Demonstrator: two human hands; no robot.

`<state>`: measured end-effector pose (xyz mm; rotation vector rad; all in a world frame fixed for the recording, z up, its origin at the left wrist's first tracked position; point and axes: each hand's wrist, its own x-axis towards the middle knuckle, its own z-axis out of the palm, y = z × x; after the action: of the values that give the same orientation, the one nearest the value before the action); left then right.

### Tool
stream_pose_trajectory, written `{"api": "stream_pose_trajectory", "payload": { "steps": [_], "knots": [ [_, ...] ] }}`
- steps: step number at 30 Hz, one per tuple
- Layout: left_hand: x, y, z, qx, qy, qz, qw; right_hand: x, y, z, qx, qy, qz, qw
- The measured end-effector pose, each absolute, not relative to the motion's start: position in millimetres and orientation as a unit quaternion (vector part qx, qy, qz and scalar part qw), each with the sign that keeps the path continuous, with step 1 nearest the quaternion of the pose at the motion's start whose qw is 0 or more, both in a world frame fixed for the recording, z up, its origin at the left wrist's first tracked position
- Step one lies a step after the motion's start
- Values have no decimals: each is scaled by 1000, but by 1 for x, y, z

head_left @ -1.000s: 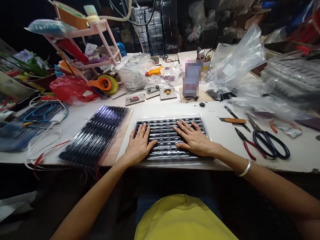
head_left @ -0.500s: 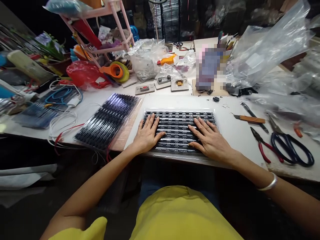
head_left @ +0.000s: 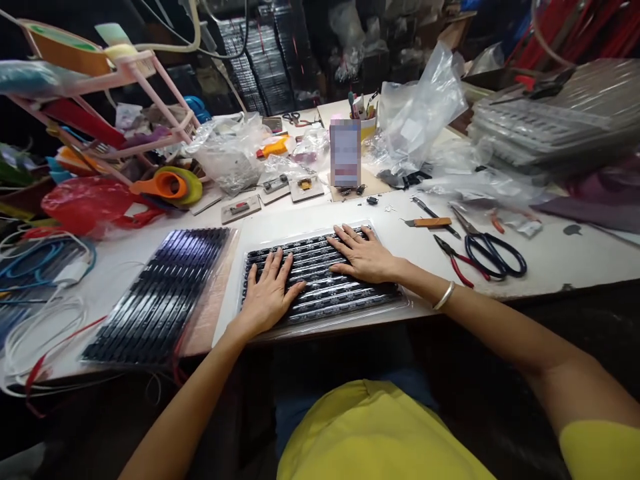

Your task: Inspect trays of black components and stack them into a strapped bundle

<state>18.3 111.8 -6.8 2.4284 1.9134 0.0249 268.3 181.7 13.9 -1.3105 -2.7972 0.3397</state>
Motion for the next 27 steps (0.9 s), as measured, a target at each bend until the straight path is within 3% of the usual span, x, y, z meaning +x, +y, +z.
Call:
{"api": "stream_pose_trajectory", "payload": {
  "steps": [4,10,14,18,22,27],
  "knots": [
    [-18,101,-6,800,590,60,91,290,176,2,-419,-901,102,56],
    [-61,40,-13,767,589,208,146,356,110,-4,-437,-872,122,181],
    [-60,-3,-8,807,536,173,178,389,64,2,-392,-901,94,158],
    [-59,-26,-23,831,524,154,107,401,39,-2,-367,-917,71,141],
    [-57,-23,-48,825,503,255,21,394,39,-21,-366,-899,46,238],
    [-62,-1,-41,781,495,369,95,398,69,-17,-337,-887,119,292]
  ]
}}
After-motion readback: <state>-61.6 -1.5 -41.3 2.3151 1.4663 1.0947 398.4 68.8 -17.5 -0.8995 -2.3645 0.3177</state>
